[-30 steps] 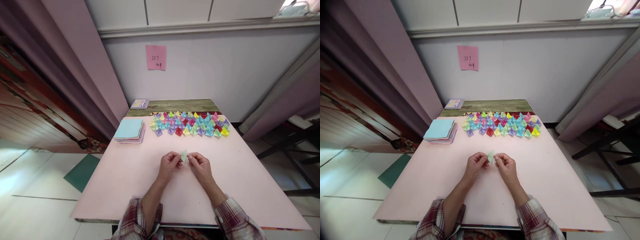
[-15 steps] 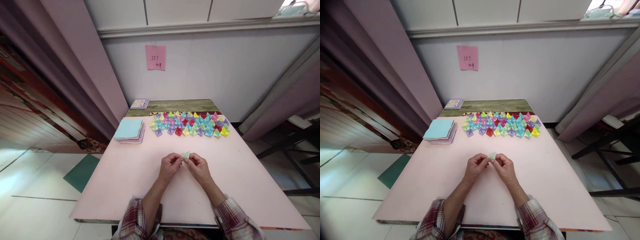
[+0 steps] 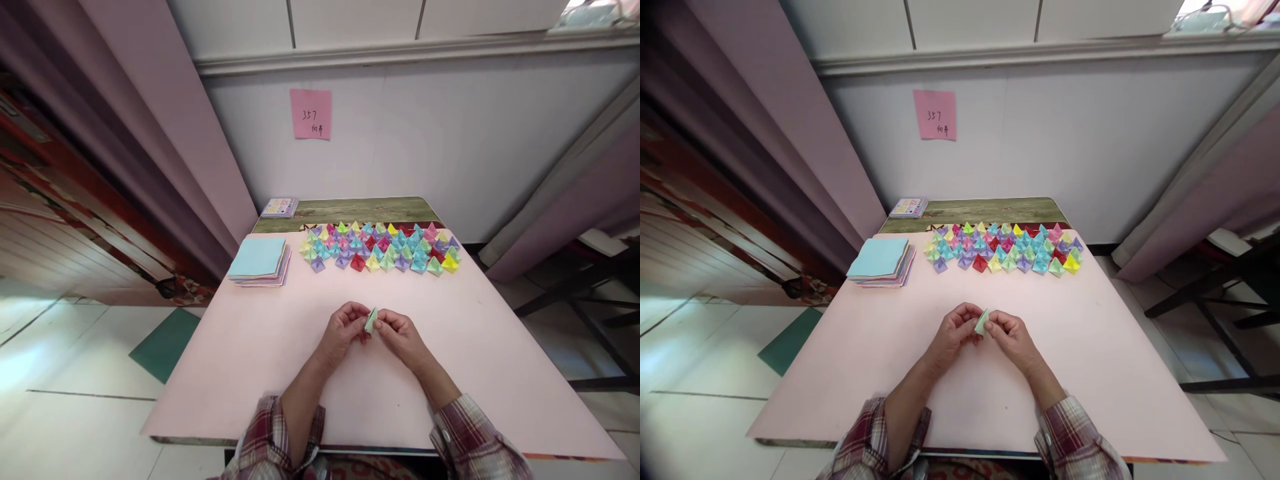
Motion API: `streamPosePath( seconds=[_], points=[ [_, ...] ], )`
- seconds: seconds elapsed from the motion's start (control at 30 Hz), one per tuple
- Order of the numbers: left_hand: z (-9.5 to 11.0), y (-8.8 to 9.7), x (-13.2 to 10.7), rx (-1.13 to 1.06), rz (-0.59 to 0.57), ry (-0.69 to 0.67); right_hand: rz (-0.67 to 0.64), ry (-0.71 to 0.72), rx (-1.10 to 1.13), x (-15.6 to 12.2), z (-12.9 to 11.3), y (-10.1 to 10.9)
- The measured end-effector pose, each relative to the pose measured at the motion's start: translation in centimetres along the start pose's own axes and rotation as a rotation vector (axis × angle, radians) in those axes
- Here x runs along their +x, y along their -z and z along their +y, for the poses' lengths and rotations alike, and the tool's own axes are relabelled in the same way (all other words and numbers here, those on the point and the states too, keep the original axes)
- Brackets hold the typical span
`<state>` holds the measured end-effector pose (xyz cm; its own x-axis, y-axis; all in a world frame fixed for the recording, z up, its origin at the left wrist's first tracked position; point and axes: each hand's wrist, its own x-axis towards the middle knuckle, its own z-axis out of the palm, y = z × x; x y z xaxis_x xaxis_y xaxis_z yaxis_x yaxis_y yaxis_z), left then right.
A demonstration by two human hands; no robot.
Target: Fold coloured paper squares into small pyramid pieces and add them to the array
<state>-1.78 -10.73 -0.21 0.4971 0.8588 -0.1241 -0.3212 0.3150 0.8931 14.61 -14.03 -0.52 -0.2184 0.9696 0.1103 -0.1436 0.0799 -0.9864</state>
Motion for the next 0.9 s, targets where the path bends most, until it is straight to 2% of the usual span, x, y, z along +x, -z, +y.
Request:
streamPosePath(
  seconds=[0.13,0.4,0.7,0.9],
  points=[
    [0.4,-0.1,-0.1,0.015,-0.073,0.049,-0.026,-0.078,0.082,-0.1,-0.1,0.4],
    [0.9,0.5,0.0,-0.009,-0.141,0.207,0.031,-0.184,0.086,-0.3,0.5,1.4],
    [1.1,0.7,0.0,-0.072,-0.174,0.229,0.017,-0.286,0.279,-0.5,0.6,0.8],
    [1.0,1.1,-0.1,-0.201,-0.233,0.326,-0.015,-0.367,0.443,-0.5,-0.1,0.0]
  ],
)
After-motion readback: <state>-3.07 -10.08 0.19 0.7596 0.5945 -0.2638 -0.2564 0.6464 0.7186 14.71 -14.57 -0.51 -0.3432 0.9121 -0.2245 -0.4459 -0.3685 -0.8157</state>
